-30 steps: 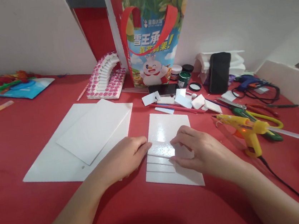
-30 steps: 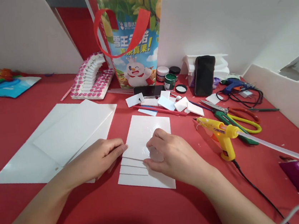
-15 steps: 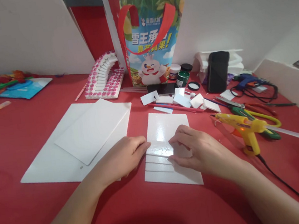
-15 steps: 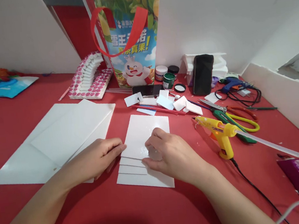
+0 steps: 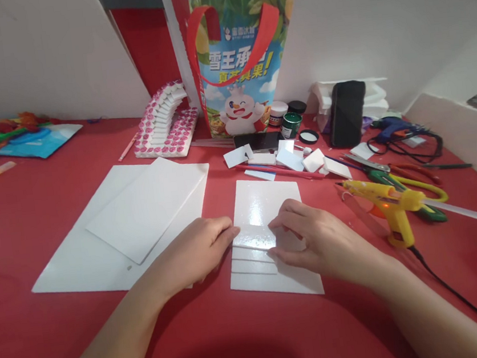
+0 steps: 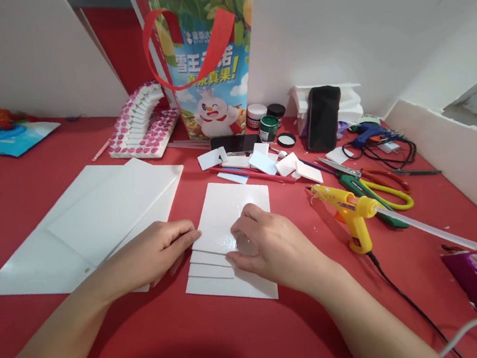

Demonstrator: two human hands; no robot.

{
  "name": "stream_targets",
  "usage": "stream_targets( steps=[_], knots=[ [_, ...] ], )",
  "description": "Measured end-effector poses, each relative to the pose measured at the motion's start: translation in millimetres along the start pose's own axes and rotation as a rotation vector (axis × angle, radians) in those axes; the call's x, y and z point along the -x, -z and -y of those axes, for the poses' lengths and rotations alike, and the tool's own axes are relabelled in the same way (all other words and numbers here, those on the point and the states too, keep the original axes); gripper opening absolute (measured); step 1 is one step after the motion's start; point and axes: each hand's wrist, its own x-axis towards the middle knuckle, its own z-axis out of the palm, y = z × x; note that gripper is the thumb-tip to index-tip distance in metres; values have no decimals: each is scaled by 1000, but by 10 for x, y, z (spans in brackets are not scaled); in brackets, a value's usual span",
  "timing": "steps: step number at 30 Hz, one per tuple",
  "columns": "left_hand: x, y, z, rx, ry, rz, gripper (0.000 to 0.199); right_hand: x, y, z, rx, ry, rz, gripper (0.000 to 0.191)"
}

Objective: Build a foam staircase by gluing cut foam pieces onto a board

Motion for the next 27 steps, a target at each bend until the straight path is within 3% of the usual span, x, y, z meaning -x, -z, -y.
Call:
stream_targets(
  steps=[8,13,18,21,27],
  knots=[
    [0,4,13,15,8,4,48,-1,38,13,-43,-48,27,26],
    [6,32,47,41,10,7,49,-6,79,-38,-272,-364,9,34],
    [4,55,69,53,47,77,44,-42,89,-45,-591,-650,194,37],
    [-11,46,83,62,49,123,43,-73,116,13,-697,-729,255,36],
    [-11,35,102,88,43,152,43,-97,124,97,-759,-757,277,38]
  ],
)
